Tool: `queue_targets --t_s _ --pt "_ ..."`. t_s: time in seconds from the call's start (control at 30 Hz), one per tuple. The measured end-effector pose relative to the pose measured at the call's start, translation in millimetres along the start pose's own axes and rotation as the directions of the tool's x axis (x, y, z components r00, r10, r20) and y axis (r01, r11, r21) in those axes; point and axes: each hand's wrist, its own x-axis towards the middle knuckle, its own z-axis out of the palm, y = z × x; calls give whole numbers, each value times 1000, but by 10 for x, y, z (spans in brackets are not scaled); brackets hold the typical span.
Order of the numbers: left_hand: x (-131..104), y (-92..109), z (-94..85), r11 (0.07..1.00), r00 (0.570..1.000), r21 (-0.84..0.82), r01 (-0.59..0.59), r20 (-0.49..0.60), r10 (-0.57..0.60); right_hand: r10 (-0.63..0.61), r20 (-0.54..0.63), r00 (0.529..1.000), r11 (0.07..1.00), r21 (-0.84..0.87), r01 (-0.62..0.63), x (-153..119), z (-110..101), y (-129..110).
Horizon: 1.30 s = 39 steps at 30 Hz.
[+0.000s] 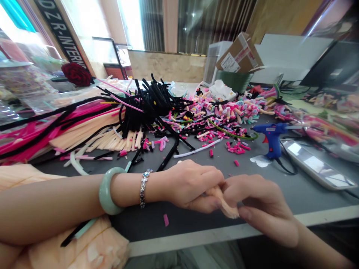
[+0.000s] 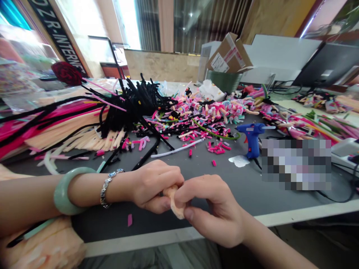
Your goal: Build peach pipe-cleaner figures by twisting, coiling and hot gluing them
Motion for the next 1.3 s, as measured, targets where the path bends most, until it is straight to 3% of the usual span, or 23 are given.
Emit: queue_targets --t_s 0.27,0.97,1.1,1.3 --pt "-15 5 -3 1000 999 10 14 43 -15 11 20 1000 1000 -27 -11 -7 20 25" --pt "-22 -9 -2 1000 999 -25 -13 36 14 98 53 994 989 109 -104 -68 18 110" --pt "-16 -13 -16 998 999 -57 -8 36 10 79 14 997 992 100 -80 -37 6 77" --pt "4 -20 -24 996 999 -82 -26 -42 22 -39 -158 987 998 -51 31 -39 3 54"
